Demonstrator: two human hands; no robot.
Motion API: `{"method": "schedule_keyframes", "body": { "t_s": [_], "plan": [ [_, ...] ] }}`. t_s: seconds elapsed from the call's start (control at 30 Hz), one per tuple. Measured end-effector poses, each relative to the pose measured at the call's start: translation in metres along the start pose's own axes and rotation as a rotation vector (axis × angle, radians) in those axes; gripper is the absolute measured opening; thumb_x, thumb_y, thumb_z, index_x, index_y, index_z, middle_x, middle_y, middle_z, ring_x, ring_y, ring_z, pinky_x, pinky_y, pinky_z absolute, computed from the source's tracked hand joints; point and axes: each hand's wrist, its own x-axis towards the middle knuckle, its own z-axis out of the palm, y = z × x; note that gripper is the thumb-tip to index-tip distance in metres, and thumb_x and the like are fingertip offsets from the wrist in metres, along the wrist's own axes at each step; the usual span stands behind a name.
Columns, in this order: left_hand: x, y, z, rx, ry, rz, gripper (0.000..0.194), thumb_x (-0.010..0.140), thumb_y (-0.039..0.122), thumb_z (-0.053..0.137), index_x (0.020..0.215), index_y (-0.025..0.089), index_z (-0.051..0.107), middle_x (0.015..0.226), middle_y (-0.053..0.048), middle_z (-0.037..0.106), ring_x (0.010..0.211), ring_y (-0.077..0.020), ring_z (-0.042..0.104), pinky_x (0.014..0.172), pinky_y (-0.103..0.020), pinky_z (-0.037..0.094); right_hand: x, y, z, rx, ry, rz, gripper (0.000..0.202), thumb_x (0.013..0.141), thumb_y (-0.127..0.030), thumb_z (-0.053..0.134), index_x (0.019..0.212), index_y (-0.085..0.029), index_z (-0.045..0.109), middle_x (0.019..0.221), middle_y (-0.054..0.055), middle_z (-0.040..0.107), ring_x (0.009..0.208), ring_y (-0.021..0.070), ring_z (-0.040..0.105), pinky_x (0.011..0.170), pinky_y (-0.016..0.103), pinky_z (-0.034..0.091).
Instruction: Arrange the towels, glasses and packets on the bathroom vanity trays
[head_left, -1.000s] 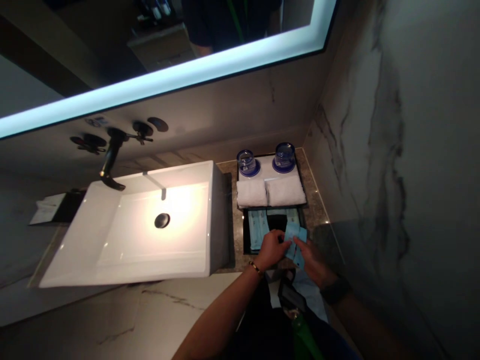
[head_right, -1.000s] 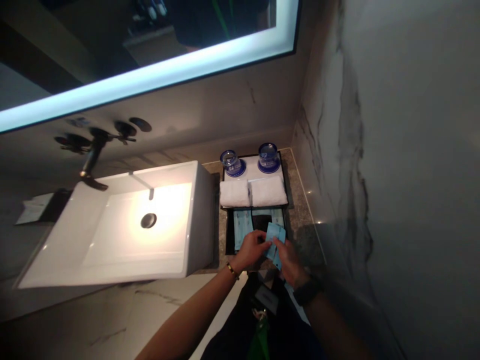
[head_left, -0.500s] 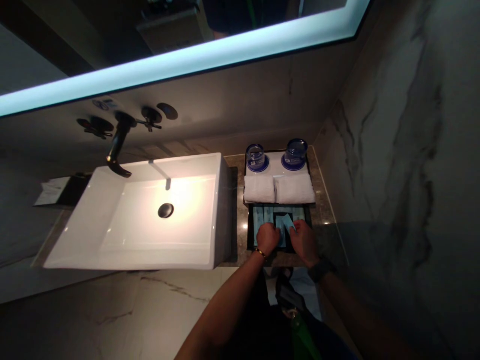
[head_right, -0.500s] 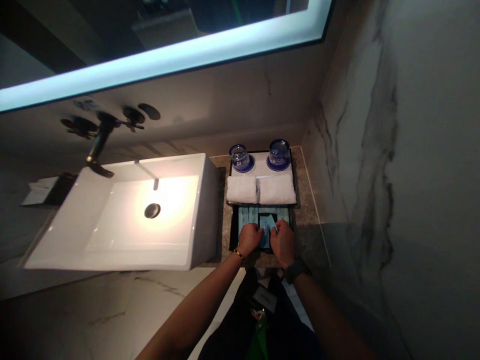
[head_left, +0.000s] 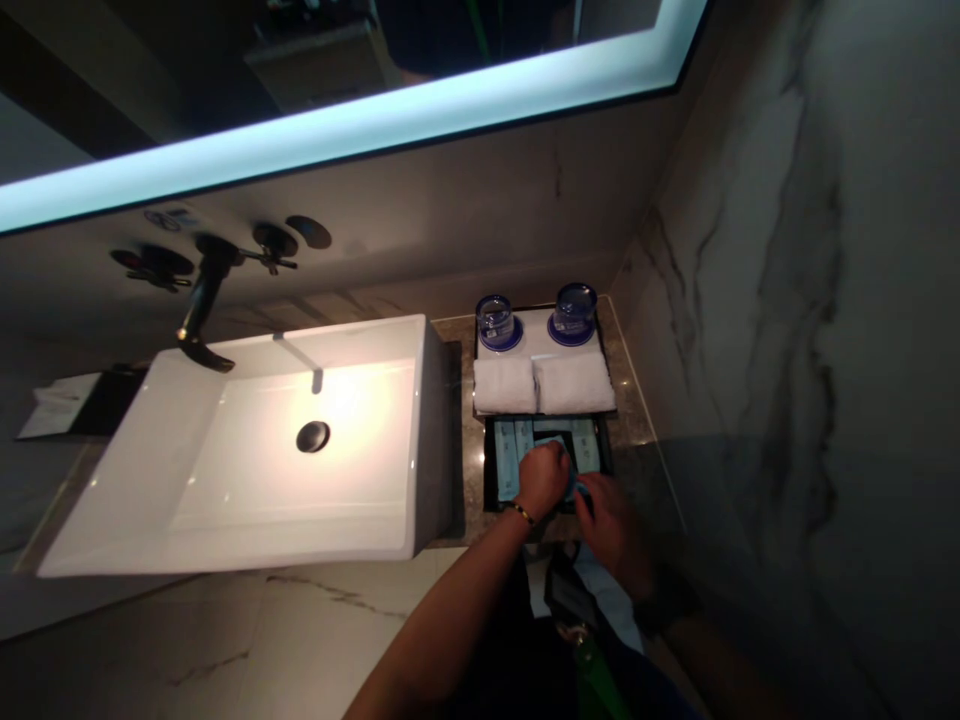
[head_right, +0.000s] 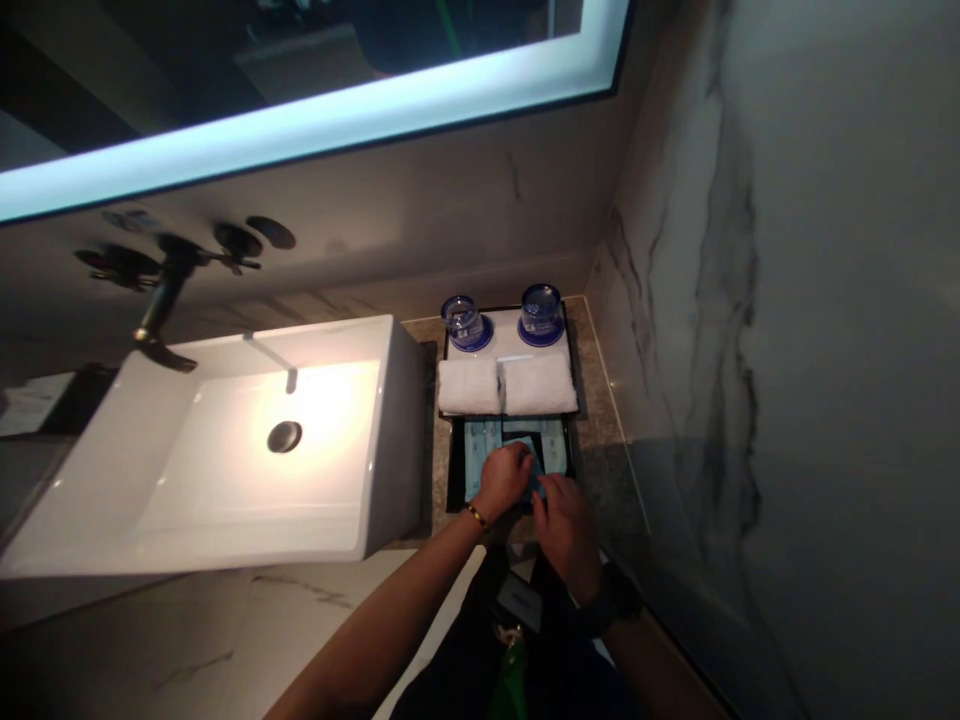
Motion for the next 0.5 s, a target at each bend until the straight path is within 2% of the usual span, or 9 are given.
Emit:
{"method": "schedule_keyframes", "body": {
  "t_s": [0.1, 0.23, 0.33, 0.5],
  "plan": [
    [0.006, 0.024, 0.013, -0.042, -0.03, -0.047, 0.028, 0.089, 0.028, 0.059, 0.109, 0.011, 0.067, 0.106, -0.018, 0.074, 0.105, -0.0293, 0.069, 0.083, -0.033, 0.052, -0.018, 0.012, -0.014, 0.024, 0.051, 0.011, 0.026, 0.096, -0.027, 0.042, 0.107, -0.017, 0.063, 0.107, 0.016, 0.067, 0.105, 0.0288, 0.06, 0.096, 0.045, 0.048],
    [0.01, 0.048, 0.029, -0.111, -0.03, -0.176, 0.036, 0.088, 0.025, 0.059, 0.118, 0.005, 0.061, 0.108, -0.022, 0.073, 0.103, -0.0311, 0.07, 0.08, -0.033, 0.053, -0.027, 0.024, -0.018, 0.075, 0.119, 0.062, 0.027, 0.095, -0.032, 0.041, 0.106, -0.017, 0.062, 0.108, 0.017, 0.066, 0.107, 0.0309, 0.059, 0.098, 0.051, 0.047],
    [0.016, 0.054, 0.035, -0.174, -0.042, -0.248, 0.035, 0.088, 0.026, 0.058, 0.115, 0.005, 0.064, 0.113, -0.023, 0.071, 0.107, -0.0308, 0.069, 0.079, -0.031, 0.053, -0.025, 0.029, -0.017, 0.143, 0.142, 0.116, 0.031, 0.093, -0.036, 0.043, 0.105, -0.016, 0.063, 0.107, 0.018, 0.066, 0.105, 0.0321, 0.059, 0.096, 0.053, 0.047],
    [0.025, 0.046, 0.036, -0.308, -0.138, -0.269, 0.017, 0.076, 0.012, 0.065, 0.089, 0.005, 0.074, 0.101, -0.023, 0.074, 0.103, -0.031, 0.07, 0.072, -0.028, 0.05, -0.018, 0.032, -0.025, 0.298, 0.11, 0.218, 0.039, 0.088, -0.044, 0.046, 0.104, -0.015, 0.065, 0.105, 0.016, 0.069, 0.098, 0.0301, 0.063, 0.092, 0.05, 0.049]
  ]
}}
